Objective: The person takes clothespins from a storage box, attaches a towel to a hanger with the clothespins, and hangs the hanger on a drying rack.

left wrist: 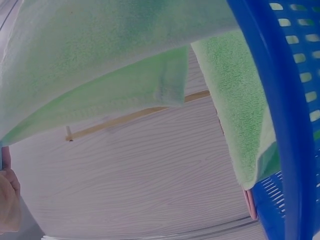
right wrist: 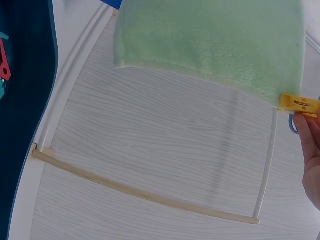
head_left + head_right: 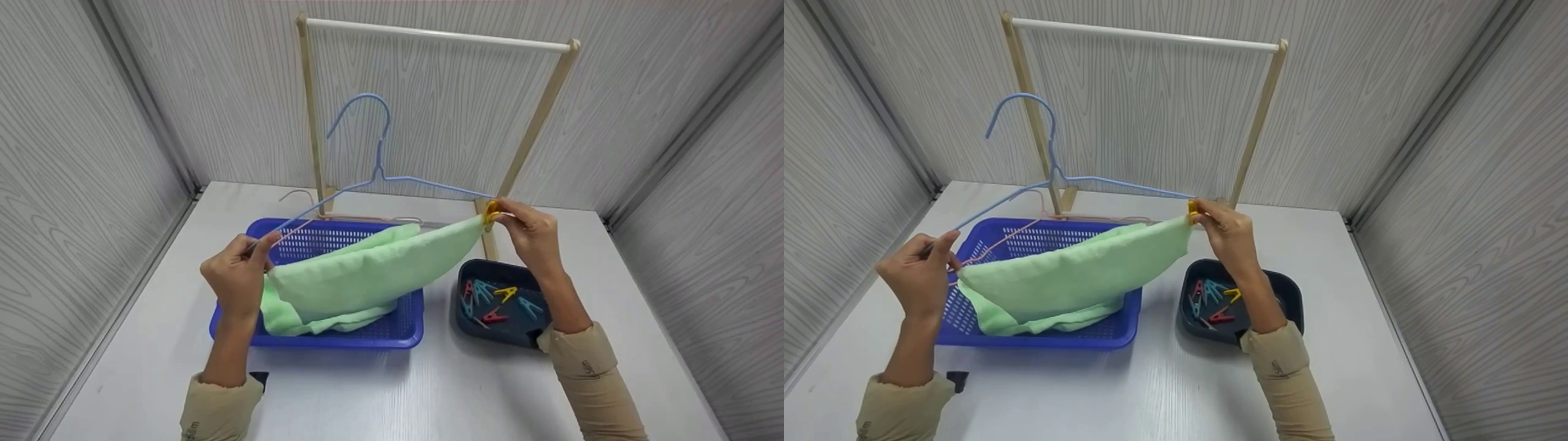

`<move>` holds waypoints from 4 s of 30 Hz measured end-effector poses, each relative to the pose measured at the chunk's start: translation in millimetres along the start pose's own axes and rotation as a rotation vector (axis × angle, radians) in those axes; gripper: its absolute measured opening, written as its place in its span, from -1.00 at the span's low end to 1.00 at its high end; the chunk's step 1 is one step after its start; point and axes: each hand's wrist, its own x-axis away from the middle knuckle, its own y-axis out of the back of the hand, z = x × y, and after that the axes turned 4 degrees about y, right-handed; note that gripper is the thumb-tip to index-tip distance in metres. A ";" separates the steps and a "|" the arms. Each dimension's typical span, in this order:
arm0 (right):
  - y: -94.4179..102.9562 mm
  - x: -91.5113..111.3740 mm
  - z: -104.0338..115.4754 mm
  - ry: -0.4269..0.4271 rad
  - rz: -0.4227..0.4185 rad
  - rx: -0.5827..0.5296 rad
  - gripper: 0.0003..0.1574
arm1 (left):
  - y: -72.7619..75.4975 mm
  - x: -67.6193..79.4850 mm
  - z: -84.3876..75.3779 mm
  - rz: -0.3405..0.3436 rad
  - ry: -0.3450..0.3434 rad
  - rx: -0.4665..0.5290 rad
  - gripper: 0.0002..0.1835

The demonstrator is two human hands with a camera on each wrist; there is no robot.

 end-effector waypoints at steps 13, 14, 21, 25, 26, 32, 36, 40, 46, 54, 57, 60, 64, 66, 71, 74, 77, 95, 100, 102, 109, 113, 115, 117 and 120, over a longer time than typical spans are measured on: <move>-1.0 -2.6 22.2 0.014 -0.015 -0.058 -0.59 | -0.4 0.6 0.3 0.005 0.019 0.002 -0.59; -0.9 -3.0 24.7 0.010 -0.017 -0.057 -0.59 | -0.5 0.8 0.2 0.008 0.022 0.004 -0.60; -0.7 -3.8 32.2 -0.024 -0.030 -0.060 -0.59 | -1.3 1.4 -0.6 0.011 0.032 0.015 -0.61; -1.4 -4.6 32.4 -0.032 -0.031 -0.070 -0.62 | -1.6 1.4 -1.3 0.011 0.028 0.014 -0.61; -1.5 -4.7 32.4 -0.038 -0.030 -0.074 -0.62 | -1.8 1.5 -1.5 0.013 0.030 0.014 -0.62; -1.5 -5.9 33.6 -0.059 -0.026 -0.110 -0.63 | -3.2 1.4 -2.0 0.019 0.026 0.017 -0.63; -0.1 -6.0 33.7 -0.064 -0.029 -0.142 -0.60 | -3.6 1.2 -2.1 0.014 0.033 0.007 -0.61; 3.4 -4.6 33.5 -0.112 -0.037 -0.132 -0.61 | -4.8 0.6 -3.1 0.010 0.057 -0.012 -0.61; 10.6 -1.6 30.7 -0.154 -0.032 -0.089 -0.70 | -8.3 -4.3 -3.9 0.002 0.045 -0.025 -0.62; 15.2 6.8 18.7 -0.123 0.060 -0.025 -0.81 | -14.0 -12.7 -7.0 -0.008 0.000 -0.001 -0.61; 13.7 10.8 14.0 -0.126 0.136 -0.014 -0.80 | -14.5 -15.3 -9.4 -0.018 0.008 -0.009 -0.61; 9.4 21.7 -1.7 -0.151 0.217 -0.001 -0.80 | -14.7 -18.0 -12.0 -0.023 0.004 -0.013 -0.62; 1.9 42.4 -29.5 -0.206 0.327 0.017 -0.82 | -15.1 -21.2 -15.1 -0.023 -0.015 -0.016 -0.64; -1.0 51.2 -38.0 -0.234 0.383 0.019 -0.83 | -15.2 -22.3 -16.7 -0.023 -0.019 -0.016 -0.64; -4.0 71.0 -49.0 -0.285 0.517 0.005 -0.83 | -15.6 -24.0 -19.0 -0.023 -0.032 -0.009 -0.65; -3.6 83.6 -54.9 -0.299 0.591 0.017 -0.82 | -16.6 -25.0 -19.4 -0.027 -0.046 -0.008 -0.65; -3.0 96.5 -58.7 -0.313 0.672 0.042 -0.81 | -17.5 -26.0 -19.8 -0.030 -0.051 -0.001 -0.65; 7.5 156.1 -68.2 -0.440 0.923 0.252 -0.71 | -20.5 -24.4 -16.5 -0.005 0.014 -0.028 -0.66; 7.8 164.7 -71.8 -0.412 0.935 0.289 -0.67 | -21.2 -24.0 -16.4 -0.004 0.008 -0.033 -0.65; 7.5 168.5 -73.6 -0.409 0.936 0.298 -0.64 | -21.3 -23.2 -16.1 -0.003 0.006 -0.041 -0.65; 7.3 175.1 -75.3 -0.390 0.914 0.238 -0.52 | -21.5 -20.8 -14.8 0.004 -0.013 -0.051 -0.64; 7.4 177.0 -75.8 -0.360 0.931 0.242 -0.54 | -22.2 -20.8 -14.9 0.008 -0.014 -0.041 -0.65; 7.7 178.0 -75.9 -0.359 0.941 0.255 -0.54 | -22.5 -20.7 -15.2 0.010 -0.012 -0.036 -0.65; 8.4 178.9 -77.0 -0.370 0.947 0.259 -0.55 | -22.9 -20.3 -15.6 0.009 -0.007 -0.030 -0.65; 8.8 179.1 -78.5 -0.401 0.945 0.256 -0.59 | -23.7 -19.9 -16.1 0.006 0.001 -0.027 -0.64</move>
